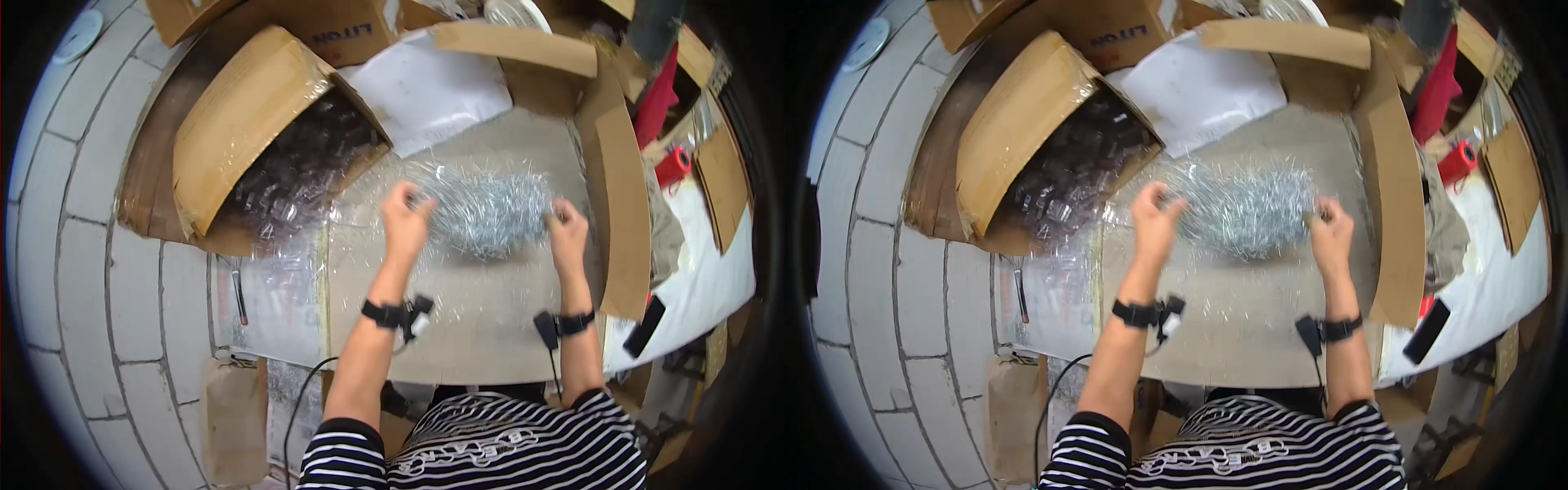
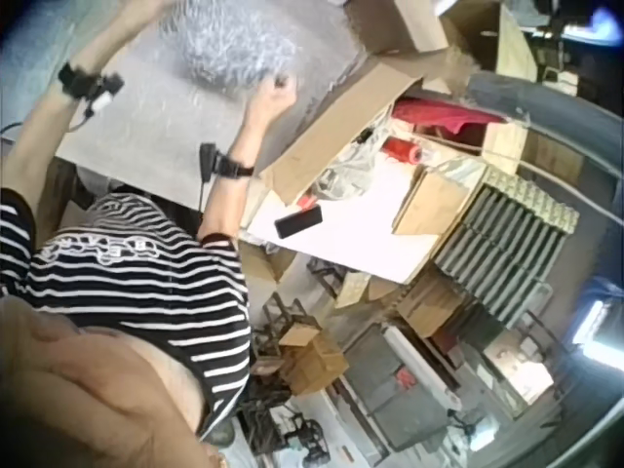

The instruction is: Manually sorting and packaging small metal springs into plastic bags at an industrial workstation.

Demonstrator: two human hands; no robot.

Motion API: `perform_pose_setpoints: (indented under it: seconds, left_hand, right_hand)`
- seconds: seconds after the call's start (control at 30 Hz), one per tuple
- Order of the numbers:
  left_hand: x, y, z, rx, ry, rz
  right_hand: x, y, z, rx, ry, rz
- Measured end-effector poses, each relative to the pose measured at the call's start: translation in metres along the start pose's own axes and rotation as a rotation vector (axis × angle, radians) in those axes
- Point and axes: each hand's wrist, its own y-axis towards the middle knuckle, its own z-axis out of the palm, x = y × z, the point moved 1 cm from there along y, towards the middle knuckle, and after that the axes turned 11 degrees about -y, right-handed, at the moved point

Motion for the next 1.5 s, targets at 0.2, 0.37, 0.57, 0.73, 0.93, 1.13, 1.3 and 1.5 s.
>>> perform_pose_setpoints:
  seconds: [0.2, 0.37, 0.57, 0.73, 0.93, 1.13, 1.3, 1.5]
  left_hand:
    - [0.013, -0.016, 0.018, -0.038, -0.094, -0.050]
    - [0.028, -0.022, 0.016, -0.144, -0.348, -0.178]
    - [0.058, -0.031, 0.013, -0.169, -0.086, -0.194]
    - [0.038, -0.041, 0.013, 0.038, -0.341, -0.126]
    - [0.029, -0.025, 0.016, 0.095, -0.262, -0.140]
    - [0.040, -0.042, 0.011, 0.161, -0.414, -0.175]
    - [0.050, -0.029, 0.011, -0.003, -0.381, -0.288]
    - [0.046, -0.026, 0.003, -0.027, -0.198, -0.267]
  right_hand:
    - [-0.004, -0.013, -0.010, 0.001, 0.116, 0.069]
    - [-0.034, -0.011, -0.020, 0.049, 0.301, 0.197]
    - [-0.034, -0.010, -0.008, 0.031, -0.094, 0.113]
    - [-0.019, -0.023, -0.008, -0.043, 0.189, 0.112]
    - [-0.021, -0.008, -0.011, 0.013, 0.011, 0.134]
    - [-0.026, -0.020, -0.008, -0.085, 0.026, 0.001]
    - [-0.029, -0.002, -0.007, -0.029, 0.024, 0.142]
    - [-0.014, -0.025, -0.007, 0.063, -0.057, 0.144]
